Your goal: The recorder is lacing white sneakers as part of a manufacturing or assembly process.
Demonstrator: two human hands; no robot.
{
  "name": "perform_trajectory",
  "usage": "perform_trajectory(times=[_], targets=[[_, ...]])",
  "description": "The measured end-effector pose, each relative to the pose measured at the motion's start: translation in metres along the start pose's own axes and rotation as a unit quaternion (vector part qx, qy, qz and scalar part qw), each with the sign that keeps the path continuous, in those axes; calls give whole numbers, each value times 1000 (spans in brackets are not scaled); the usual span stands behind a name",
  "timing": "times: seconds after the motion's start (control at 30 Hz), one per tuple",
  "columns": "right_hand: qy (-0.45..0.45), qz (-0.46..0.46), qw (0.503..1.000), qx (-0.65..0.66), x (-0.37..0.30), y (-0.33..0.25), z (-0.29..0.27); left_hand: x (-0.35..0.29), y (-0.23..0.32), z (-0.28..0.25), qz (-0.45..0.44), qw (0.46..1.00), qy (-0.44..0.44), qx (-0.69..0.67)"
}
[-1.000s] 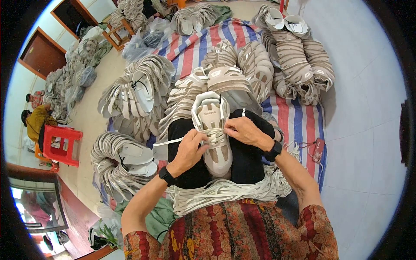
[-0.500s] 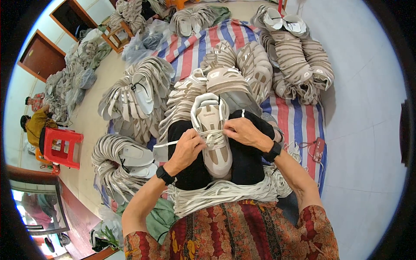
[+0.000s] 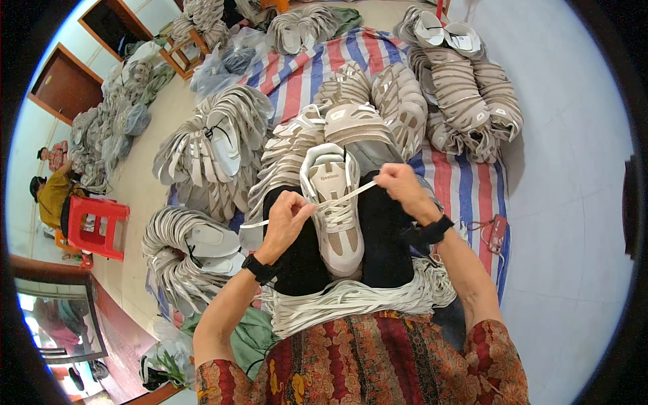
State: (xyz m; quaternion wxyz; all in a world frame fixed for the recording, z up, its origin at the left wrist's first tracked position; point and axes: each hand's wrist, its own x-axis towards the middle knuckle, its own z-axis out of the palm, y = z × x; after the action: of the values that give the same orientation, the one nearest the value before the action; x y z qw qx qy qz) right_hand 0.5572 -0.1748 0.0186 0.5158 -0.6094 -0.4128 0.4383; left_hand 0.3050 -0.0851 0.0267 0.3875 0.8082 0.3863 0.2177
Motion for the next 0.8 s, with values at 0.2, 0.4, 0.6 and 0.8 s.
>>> perform_trajectory(times=[0.2, 0.4, 0.6, 0.8], targets=[[-136, 77, 987, -27, -6, -9, -2, 15, 21, -3, 274, 944, 103, 155], [-120, -38, 985, -120, 5, -4, 7, 28, 8, 2, 282, 933, -74, 211], [-110, 14, 993, -45, -11, -6, -9, 25, 8, 4, 284, 939, -49, 187], [-125, -29, 987, -93, -10, 16, -23, 26, 12, 8, 268, 949, -62, 157]])
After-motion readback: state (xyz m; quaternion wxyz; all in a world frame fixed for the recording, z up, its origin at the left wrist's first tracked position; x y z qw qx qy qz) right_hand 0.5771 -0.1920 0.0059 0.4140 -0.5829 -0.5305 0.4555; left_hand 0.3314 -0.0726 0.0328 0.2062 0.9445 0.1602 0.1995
